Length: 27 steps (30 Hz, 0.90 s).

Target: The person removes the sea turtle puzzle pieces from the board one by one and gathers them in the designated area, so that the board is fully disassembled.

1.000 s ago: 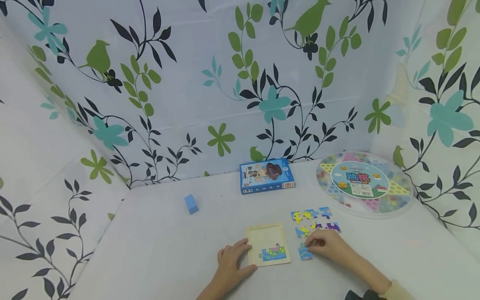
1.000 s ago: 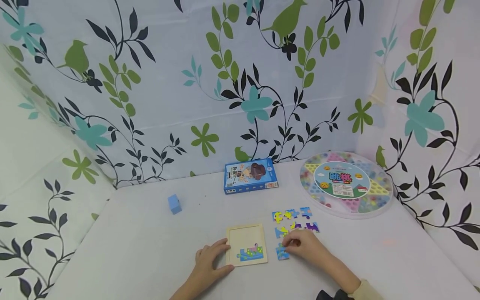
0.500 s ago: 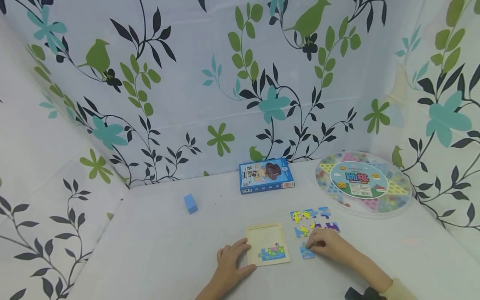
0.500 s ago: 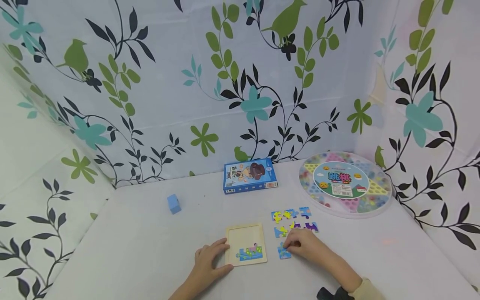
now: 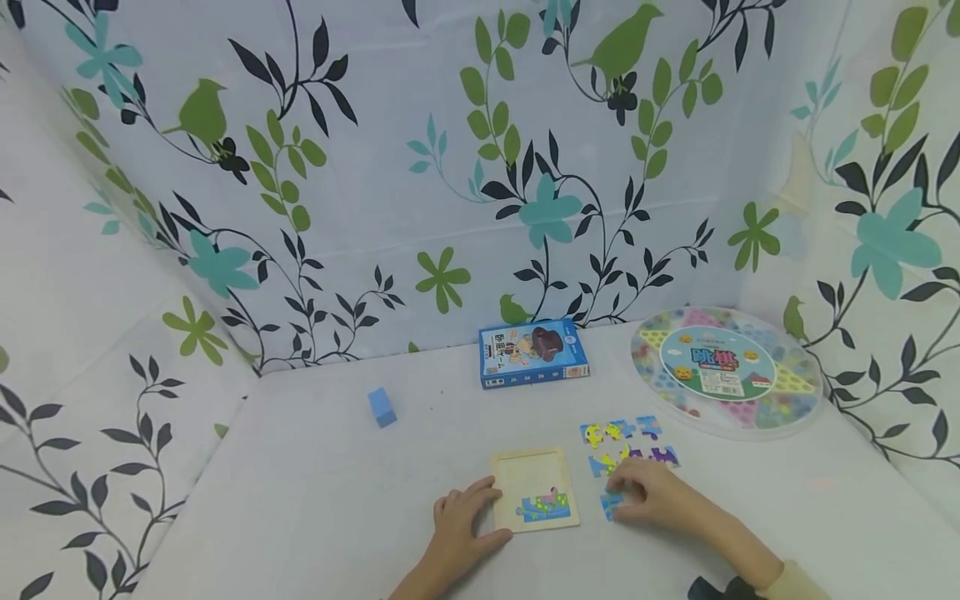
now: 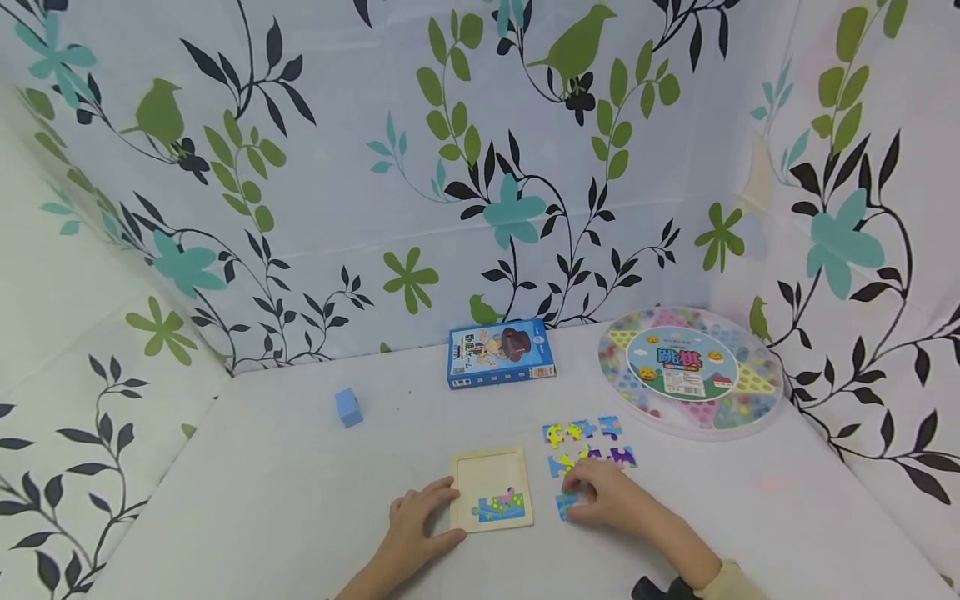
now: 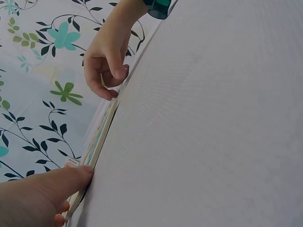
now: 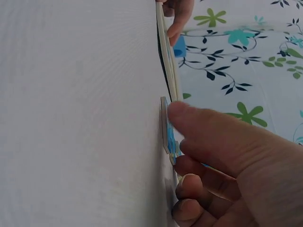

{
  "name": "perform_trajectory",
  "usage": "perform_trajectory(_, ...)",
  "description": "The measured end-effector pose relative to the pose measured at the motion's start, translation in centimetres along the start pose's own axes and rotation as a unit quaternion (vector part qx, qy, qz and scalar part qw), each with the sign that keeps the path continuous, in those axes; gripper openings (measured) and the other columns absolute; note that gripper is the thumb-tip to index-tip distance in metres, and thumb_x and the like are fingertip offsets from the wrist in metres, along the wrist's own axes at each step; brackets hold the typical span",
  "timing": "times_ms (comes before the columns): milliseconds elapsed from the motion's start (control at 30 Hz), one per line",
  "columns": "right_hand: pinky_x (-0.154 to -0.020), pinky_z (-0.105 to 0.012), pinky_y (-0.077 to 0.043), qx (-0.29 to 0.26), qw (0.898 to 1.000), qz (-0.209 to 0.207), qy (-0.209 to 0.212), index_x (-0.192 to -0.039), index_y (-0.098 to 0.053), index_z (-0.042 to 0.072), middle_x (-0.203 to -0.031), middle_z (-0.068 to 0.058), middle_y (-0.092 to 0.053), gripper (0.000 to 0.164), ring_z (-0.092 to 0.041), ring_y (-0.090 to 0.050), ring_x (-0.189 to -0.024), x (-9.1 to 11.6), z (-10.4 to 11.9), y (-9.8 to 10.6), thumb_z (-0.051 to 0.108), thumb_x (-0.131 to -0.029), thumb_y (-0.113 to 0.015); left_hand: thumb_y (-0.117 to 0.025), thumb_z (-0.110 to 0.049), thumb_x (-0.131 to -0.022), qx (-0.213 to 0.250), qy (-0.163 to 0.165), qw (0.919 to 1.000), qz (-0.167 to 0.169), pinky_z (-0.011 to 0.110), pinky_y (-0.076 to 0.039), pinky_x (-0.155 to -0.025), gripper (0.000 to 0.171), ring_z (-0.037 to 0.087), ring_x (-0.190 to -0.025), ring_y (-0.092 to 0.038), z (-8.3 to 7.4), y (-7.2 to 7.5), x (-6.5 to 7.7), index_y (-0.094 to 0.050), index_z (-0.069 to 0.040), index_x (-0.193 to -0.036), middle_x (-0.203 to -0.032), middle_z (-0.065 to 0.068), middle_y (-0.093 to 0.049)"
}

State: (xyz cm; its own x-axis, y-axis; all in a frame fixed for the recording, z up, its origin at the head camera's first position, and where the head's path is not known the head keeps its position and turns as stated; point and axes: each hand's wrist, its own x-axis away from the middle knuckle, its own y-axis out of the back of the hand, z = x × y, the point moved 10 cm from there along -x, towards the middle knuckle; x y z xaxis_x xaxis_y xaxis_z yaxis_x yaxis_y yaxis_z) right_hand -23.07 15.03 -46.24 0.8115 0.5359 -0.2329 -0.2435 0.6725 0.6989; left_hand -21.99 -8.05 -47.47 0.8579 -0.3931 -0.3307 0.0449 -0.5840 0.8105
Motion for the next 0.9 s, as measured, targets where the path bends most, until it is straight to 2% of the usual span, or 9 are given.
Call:
perform_trajectory(200, -0.057, -0.022, -0.039, 0.012, 1.000, 0.004, -0.013, -0.091, -0.062, 0.011, -0.082, 0.011, -0.053, 0.026, -0.004, -0.042, -0.064, 0.0, 0.0, -0.3, 0.023, -0.072, -0.074, -0.064, -0.047, -0.076, 0.003, 0.010, 0.9998, 0.014, 0.045, -0.023, -0.077, 0.048, 0.011, -0.084, -0.039, 0.2, -0.2, 0.2, -0.056, -0.015, -0.111, -0.126, 0.004, -0.049)
perform_trajectory(400, -0.055, -0.022, -0.038, 0.002, 0.999, 0.004, -0.033, -0.093, -0.061, 0.010, -0.081, 0.008, -0.052, 0.030, -0.005, -0.041, -0.062, -0.3, 0.0, -0.1, 0.026, -0.072, -0.074, -0.063, -0.048, -0.076, 0.002, 0.014, 0.9997, 0.021, 0.045, -0.023, -0.077, 0.049, 0.012, -0.085, -0.040, 0.4, -0.3, 0.1, -0.056, -0.015, -0.111, -0.127, 0.003, -0.049)
perform_trajectory(467, -0.053, -0.021, -0.037, 0.000, 1.000, -0.005, -0.024, -0.095, -0.060, 0.009, -0.080, 0.007, -0.050, 0.031, -0.004, -0.040, -0.060, -0.6, 0.4, 0.0, 0.025, -0.073, -0.074, -0.063, -0.048, -0.076, 0.000, 0.013, 0.9997, 0.020, 0.045, -0.023, -0.076, 0.048, 0.011, -0.085, -0.039, 0.4, -0.3, 0.1, -0.056, -0.015, -0.111, -0.126, 0.003, -0.049)
perform_trajectory(633, -0.050, -0.020, -0.037, 0.016, 0.998, -0.052, 0.034, -0.099, -0.060, 0.003, -0.082, 0.002, -0.053, 0.033, -0.001, -0.038, -0.056, -1.9, 2.3, 0.5, 0.017, -0.073, -0.074, -0.065, -0.046, -0.075, 0.002, 0.011, 0.9998, 0.016, 0.045, -0.023, -0.076, 0.047, 0.011, -0.084, -0.040, 0.3, 0.0, 0.0, -0.057, -0.015, -0.110, -0.125, 0.004, -0.050)
perform_trajectory(900, -0.048, -0.020, -0.036, 0.008, 0.995, -0.089, 0.054, -0.097, -0.062, 0.002, -0.083, -0.004, -0.060, 0.028, 0.000, -0.036, -0.053, -4.2, 4.4, -0.1, 0.012, -0.074, -0.073, -0.065, -0.045, -0.076, 0.004, 0.024, 0.9992, 0.030, 0.045, -0.023, -0.077, 0.047, 0.009, -0.084, -0.038, 0.4, -0.3, 0.0, -0.056, -0.016, -0.111, -0.126, 0.002, -0.049)
